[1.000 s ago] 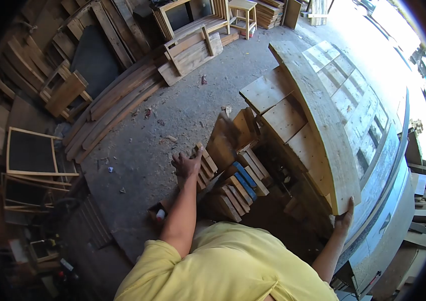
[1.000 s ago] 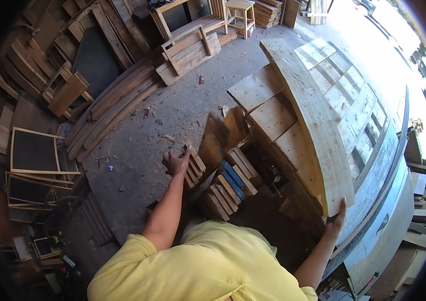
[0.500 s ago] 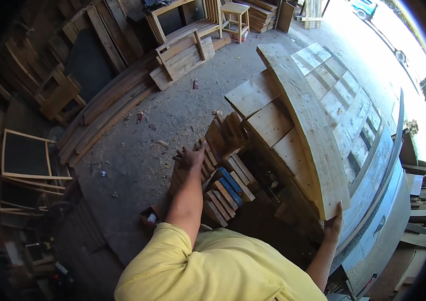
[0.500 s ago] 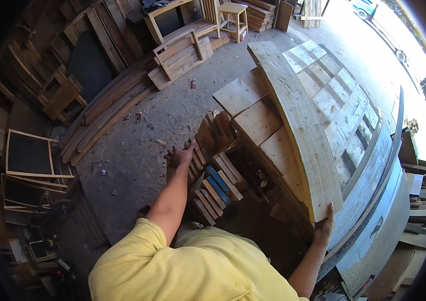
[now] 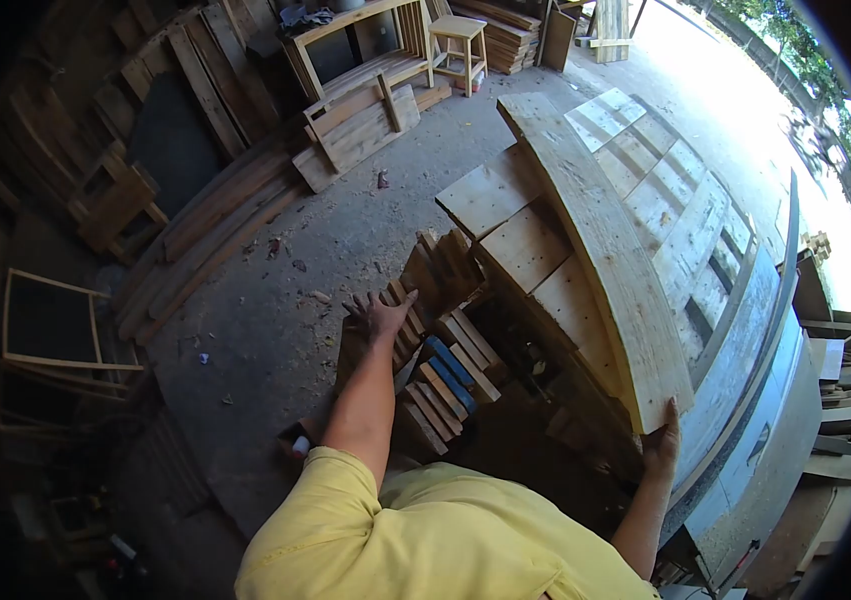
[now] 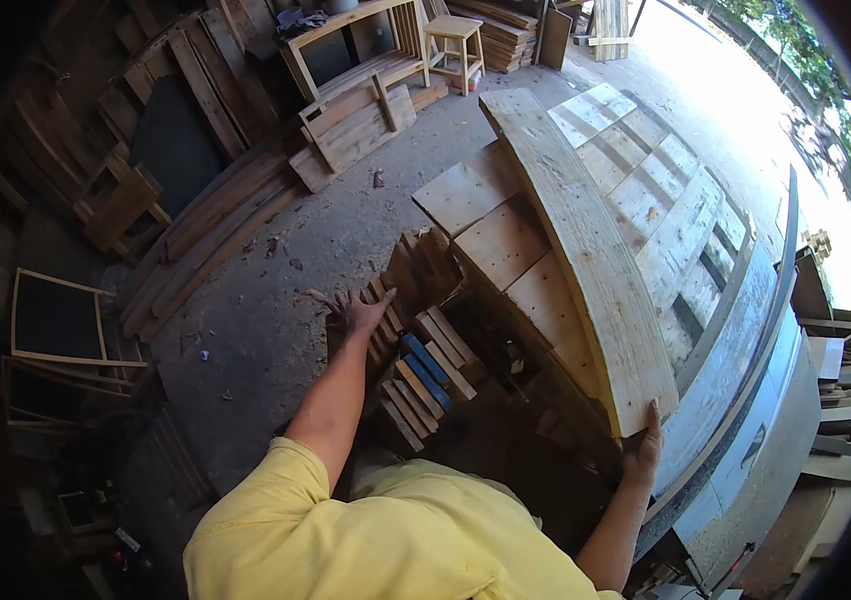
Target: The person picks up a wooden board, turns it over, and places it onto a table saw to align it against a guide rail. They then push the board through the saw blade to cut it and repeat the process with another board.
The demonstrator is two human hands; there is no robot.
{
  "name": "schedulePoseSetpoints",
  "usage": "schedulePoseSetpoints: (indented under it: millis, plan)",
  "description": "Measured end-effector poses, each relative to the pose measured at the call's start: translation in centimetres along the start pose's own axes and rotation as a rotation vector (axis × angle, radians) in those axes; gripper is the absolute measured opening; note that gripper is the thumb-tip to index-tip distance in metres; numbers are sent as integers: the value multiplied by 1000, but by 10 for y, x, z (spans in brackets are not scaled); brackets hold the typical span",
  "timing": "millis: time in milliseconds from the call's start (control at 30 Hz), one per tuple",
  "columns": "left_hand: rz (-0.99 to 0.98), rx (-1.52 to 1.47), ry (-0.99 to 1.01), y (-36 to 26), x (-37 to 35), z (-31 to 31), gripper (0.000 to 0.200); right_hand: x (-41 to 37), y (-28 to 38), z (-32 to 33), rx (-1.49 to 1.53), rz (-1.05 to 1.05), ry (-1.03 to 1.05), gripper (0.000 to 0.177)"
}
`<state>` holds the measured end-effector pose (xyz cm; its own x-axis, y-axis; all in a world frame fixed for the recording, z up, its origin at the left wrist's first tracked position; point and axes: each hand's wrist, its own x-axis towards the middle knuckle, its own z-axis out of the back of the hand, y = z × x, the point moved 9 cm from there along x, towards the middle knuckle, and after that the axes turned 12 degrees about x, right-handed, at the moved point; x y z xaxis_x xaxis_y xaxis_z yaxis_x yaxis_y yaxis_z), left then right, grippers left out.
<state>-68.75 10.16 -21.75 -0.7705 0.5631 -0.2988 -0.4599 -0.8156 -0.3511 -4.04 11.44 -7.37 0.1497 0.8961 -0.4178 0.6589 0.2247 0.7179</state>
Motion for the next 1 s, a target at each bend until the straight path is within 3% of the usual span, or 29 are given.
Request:
schedulePoseSetpoints:
  millis: [133, 300, 400, 600, 667, 1000]
  plan:
    - [20, -189, 18, -3, -9, 1, 118, 4, 0, 7, 3, 15, -28, 66]
    - [130, -15, -86, 14, 19, -3, 115, 0, 1, 4, 11, 35, -75, 62]
    - [166, -142, 15, 19, 47, -16, 113, -2, 1, -1, 25, 62, -83, 60]
    - [27, 121, 190, -24, 50, -44, 118, 19, -9, 23, 81, 53, -75, 58]
    - [148, 36, 324, -18, 36, -44, 116, 16, -9, 19, 114, 75, -88, 58]
    - [-204, 110, -70, 8, -18, 17, 83, -33, -30, 22, 150, 207, -72, 55]
